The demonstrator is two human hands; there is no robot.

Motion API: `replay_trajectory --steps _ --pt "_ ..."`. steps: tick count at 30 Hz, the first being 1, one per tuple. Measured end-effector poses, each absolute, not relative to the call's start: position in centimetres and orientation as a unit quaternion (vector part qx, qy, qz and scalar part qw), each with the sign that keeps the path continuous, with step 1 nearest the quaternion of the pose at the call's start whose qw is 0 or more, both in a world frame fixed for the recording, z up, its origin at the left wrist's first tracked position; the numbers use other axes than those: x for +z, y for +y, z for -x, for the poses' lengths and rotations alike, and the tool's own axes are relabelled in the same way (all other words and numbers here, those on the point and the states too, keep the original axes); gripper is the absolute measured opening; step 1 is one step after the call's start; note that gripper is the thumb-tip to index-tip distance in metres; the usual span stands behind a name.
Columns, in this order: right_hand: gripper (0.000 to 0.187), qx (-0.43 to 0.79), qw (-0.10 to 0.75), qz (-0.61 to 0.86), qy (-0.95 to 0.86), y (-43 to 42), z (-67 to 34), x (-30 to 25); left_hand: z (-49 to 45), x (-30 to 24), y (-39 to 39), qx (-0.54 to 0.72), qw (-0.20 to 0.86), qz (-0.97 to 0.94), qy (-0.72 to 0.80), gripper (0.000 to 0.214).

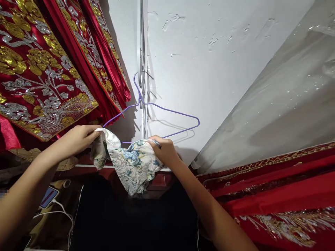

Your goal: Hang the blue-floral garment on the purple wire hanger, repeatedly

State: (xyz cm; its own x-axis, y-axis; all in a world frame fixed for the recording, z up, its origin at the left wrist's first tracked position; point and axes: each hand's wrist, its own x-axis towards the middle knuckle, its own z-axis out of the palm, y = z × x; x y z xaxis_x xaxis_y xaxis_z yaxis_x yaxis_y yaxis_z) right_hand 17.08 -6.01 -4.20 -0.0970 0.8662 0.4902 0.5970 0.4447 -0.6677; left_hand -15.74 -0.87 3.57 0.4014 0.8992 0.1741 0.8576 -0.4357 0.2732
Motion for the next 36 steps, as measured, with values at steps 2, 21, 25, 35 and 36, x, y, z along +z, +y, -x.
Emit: replay_trajectory --steps 2,21,25,35,36 --pt "0.024 0.145 0.451 0.515 -0.715 -6.1 -17.9 -3.9 16.7 3.2 0.1 0.169 0.157 -0.856 0.462 0.035" --pt "0.063 0.104 0.426 0.548 -0.712 -10.3 -19.0 -0.3 12.2 4.4 1.4 0.301 0.073 -0.880 0.360 0.038" --pt "0.078 0.018 0.487 0.601 -0.634 -9.4 -23.1 2.2 12.6 5.4 1.9 0.272 0.041 -0.895 0.350 0.038" --pt "0.037 0.461 0.293 0.515 -0.660 -7.5 -25.9 8.5 14.1 5.4 2.4 0.419 0.052 -0.795 0.436 0.032" --pt "0.041 0.494 0.307 0.495 -0.646 -7.2 -25.8 7.7 14.2 5.3 2.3 0.425 0.059 -0.789 0.439 0.029"
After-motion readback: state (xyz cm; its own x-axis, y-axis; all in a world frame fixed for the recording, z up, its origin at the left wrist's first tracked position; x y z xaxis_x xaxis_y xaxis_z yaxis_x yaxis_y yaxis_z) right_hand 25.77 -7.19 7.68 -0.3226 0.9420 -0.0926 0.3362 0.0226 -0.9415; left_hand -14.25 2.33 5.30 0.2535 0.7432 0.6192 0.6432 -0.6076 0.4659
